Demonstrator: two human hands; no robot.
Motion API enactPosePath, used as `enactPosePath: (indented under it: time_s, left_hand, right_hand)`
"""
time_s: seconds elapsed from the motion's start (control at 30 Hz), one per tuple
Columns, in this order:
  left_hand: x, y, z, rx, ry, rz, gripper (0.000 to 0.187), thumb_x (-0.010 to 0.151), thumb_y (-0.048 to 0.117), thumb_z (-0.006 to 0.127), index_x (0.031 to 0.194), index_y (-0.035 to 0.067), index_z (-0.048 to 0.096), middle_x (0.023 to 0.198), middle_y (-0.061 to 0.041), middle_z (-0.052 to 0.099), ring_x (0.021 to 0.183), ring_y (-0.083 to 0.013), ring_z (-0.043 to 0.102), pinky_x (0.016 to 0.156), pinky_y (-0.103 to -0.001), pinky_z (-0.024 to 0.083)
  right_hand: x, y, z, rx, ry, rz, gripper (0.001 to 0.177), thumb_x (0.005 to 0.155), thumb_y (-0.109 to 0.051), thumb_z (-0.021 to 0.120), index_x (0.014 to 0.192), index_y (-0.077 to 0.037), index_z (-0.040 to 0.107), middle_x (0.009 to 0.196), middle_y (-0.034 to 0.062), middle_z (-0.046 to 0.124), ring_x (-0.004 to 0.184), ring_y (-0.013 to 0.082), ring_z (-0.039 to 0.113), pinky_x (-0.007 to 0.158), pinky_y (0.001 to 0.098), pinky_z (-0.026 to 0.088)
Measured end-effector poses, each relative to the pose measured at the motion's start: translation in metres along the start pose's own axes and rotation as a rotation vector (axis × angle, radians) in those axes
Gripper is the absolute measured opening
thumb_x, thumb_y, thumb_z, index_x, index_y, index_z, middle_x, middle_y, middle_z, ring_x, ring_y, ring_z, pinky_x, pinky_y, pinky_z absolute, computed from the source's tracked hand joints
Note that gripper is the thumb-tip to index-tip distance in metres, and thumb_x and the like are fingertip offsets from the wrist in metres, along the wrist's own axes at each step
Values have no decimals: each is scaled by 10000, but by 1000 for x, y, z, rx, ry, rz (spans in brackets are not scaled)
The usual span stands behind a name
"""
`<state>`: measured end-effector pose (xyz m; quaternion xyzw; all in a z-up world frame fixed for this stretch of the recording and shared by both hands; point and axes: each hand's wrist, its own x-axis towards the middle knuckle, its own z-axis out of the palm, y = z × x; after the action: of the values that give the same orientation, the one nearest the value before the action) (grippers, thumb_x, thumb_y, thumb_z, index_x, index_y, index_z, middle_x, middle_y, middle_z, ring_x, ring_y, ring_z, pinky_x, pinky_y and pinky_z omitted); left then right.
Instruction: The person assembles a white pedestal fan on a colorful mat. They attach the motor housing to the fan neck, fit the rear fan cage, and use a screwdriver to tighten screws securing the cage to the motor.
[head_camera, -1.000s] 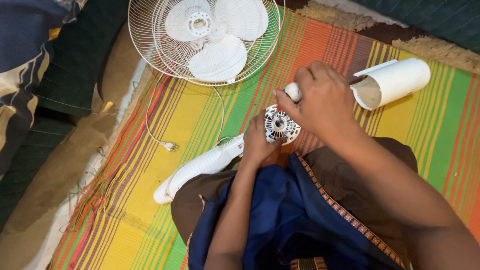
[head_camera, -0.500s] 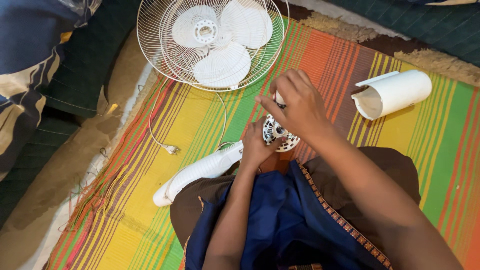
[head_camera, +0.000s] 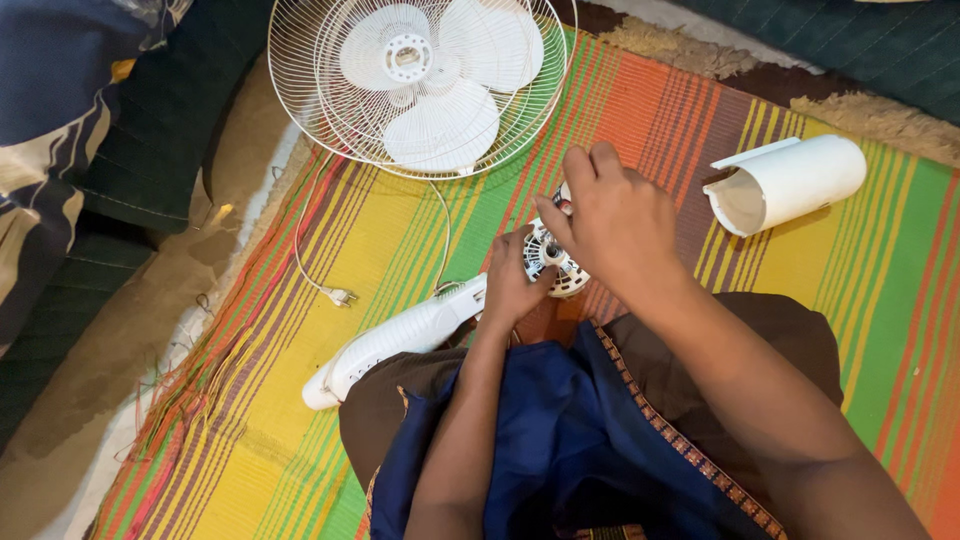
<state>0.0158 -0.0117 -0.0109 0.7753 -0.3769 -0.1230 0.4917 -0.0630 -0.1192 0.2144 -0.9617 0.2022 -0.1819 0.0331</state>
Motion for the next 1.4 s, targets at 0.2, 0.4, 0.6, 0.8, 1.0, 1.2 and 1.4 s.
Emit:
enactPosePath:
  time_s: [0.2, 0.4, 0.6, 0.8, 1.0, 1.2, 1.4]
  left_hand:
    - [3, -3, 2, -92, 56, 49, 730, 785, 96, 724, 1455, 13, 448, 1393, -264, 528, 1310, -445, 520, 1102, -496, 434]
    - [3, -14, 10, -38, 48, 95, 769, 815, 104, 692, 1513, -22, 394, 1346, -281, 550, 1266, -460, 513, 1073, -512, 428]
    - [6, -13, 10, -31, 106, 121, 687, 876, 171, 682, 1488, -25, 435, 1319, -257, 596, 1225, -432, 539, 1074, -508, 402]
    - [5, 4, 9, -50, 179, 112, 424, 981, 176, 631, 1364, 7, 558, 1282, -248, 615, 1211, -429, 563, 1073, -495, 425]
    - [7, 12, 9, -121, 179, 150, 421, 985, 90, 616, 1374, -39, 519, 1244, -252, 574, 1151, -434, 573, 982, -458, 474]
    - [3, 18, 10, -214, 169, 131, 289, 991, 24, 629, 1279, 7, 628, 1277, -203, 632, 1210, -388, 628, 1027, -442, 503]
    - [5, 12, 17, -140, 199, 85, 306, 939, 2, 637, 1245, -3, 636, 1234, -224, 655, 1161, -403, 647, 961, -421, 527]
  right_hand:
    - [2, -4, -5, 48, -49, 4, 479, 937, -440, 767, 1081, -18, 592, 980, 191, 627, 813, 388, 709, 646, 497, 570]
    - [5, 6, -4, 382, 69, -282, 439, 922, -239, 708, 1234, 30, 556, 1127, 225, 624, 1022, 414, 640, 879, 491, 522]
    - [13, 16, 16, 853, -171, -158, 330, 994, -225, 669, 1197, -17, 514, 1079, 162, 649, 1002, 309, 686, 861, 417, 536]
    - [2, 13, 23, 693, 19, -182, 370, 1069, -154, 626, 1335, 18, 437, 1227, 231, 544, 1104, 393, 611, 962, 458, 500]
    - [-1, 10, 13, 525, 58, -228, 405, 979, -200, 691, 1288, 8, 533, 1160, 232, 569, 1069, 434, 598, 915, 496, 504]
    - [2, 6, 10, 310, 90, -137, 473, 939, -353, 776, 1186, 7, 592, 1020, 212, 584, 940, 413, 636, 782, 499, 537]
    - [-1, 9, 2, 416, -56, -93, 480, 959, -350, 730, 1247, -12, 548, 1073, 221, 577, 967, 414, 634, 805, 493, 526]
